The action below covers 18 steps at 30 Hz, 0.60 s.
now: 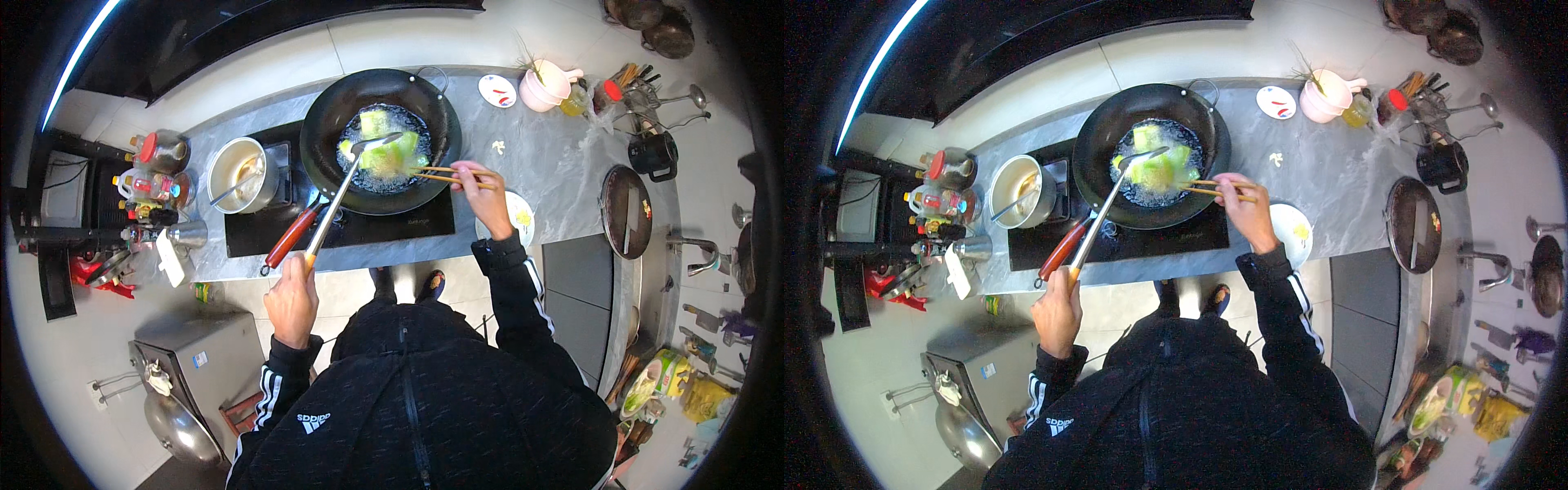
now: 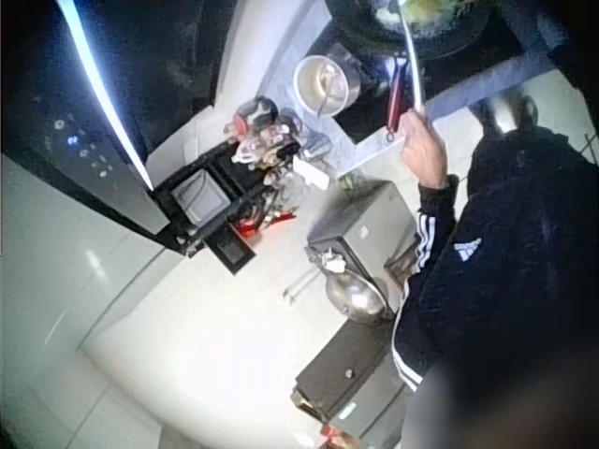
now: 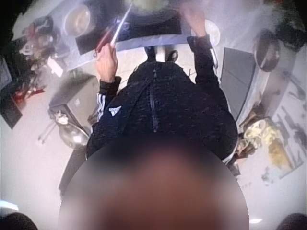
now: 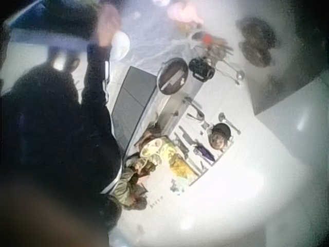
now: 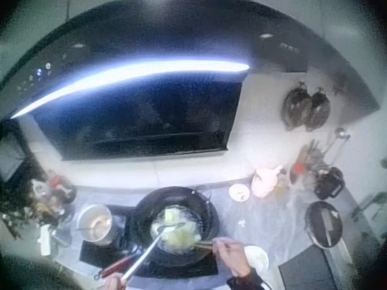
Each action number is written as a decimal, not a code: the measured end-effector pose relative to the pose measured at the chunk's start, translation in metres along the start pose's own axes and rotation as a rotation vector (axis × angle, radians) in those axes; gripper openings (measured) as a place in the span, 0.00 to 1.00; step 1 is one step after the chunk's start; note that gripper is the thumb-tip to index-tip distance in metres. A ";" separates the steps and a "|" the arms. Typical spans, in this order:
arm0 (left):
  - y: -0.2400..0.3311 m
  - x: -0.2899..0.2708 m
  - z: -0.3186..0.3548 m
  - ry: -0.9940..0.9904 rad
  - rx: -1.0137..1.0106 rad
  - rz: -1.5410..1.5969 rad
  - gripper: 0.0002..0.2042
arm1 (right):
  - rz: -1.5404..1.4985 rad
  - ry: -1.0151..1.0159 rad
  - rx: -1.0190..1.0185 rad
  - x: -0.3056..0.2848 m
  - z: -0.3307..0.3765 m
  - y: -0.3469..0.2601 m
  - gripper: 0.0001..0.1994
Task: The person selects green vegetables from a bowl, then stir-fries them in a wok with oil. They use a spatula to turn the pieces and transfer them to a plate, then return them to the wok to continue cooking.
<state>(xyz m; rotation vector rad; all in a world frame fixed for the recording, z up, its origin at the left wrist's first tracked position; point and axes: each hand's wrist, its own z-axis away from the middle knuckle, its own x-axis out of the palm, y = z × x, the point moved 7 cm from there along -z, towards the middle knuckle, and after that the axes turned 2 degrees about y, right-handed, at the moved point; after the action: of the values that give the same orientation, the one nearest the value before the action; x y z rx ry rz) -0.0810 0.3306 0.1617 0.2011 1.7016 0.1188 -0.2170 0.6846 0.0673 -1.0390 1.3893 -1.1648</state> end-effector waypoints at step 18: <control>-0.016 0.009 0.017 -0.269 -0.214 0.280 0.15 | 0.071 -0.108 0.020 0.067 -0.043 0.029 0.12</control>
<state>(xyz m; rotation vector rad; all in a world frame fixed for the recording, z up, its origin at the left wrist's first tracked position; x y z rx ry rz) -0.0669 0.3163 0.1472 0.2816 1.3751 0.4601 -0.2683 0.6292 0.0290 -1.0153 1.3169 -1.0537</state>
